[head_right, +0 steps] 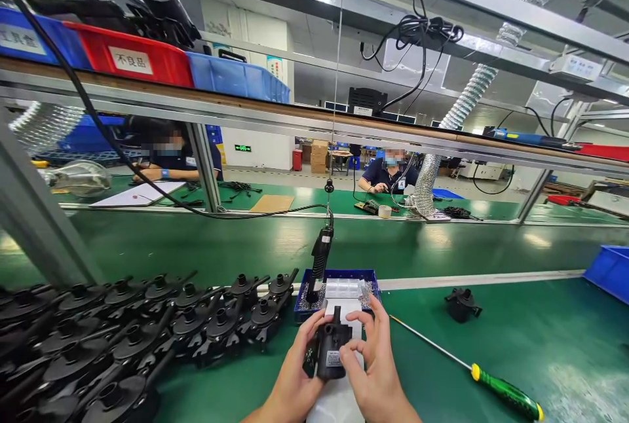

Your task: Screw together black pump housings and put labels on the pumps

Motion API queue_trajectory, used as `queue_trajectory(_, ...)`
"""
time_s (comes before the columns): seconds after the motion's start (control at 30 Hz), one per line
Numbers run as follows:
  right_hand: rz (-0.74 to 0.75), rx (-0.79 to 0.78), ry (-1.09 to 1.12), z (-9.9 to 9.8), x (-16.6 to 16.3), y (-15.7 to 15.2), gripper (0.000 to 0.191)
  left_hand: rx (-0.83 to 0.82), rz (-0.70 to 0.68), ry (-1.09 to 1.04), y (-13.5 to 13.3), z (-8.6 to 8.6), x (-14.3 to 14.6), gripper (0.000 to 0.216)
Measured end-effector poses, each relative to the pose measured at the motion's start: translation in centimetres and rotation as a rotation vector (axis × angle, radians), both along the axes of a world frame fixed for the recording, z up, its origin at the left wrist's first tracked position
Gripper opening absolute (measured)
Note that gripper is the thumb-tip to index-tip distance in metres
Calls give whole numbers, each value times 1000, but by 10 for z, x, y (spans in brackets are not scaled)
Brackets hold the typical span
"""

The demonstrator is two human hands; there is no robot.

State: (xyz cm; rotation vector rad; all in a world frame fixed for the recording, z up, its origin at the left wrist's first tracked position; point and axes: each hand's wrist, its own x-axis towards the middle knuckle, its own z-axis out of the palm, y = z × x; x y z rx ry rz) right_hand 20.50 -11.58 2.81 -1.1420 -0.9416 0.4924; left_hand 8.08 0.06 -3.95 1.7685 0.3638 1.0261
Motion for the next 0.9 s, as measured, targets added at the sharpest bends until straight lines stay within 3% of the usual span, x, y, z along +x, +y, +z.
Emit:
queue_trajectory(0.53, -115, 31, -423, -3, 3, -1, 60, 85, 28, -19, 3, -6, 2, 72)
queue_trajectory(0.63, -149, 119, -622, -4, 5, -2, 60, 92, 19, -29, 3, -6, 2, 70)
queue_trajectory(0.77, -200, 280, -1032, 0, 14, -4, 77, 68, 13, -62, 3, -1, 0, 69)
queue_trajectory(0.83, -247, 222, -1028, 3, 18, -4, 77, 32, 28, -81, 2, 4, -1, 67)
queue_trajectory(0.9, -267, 70, -830, 6, 17, -3, 75, 14, 40, -92, -1, 7, -1, 65)
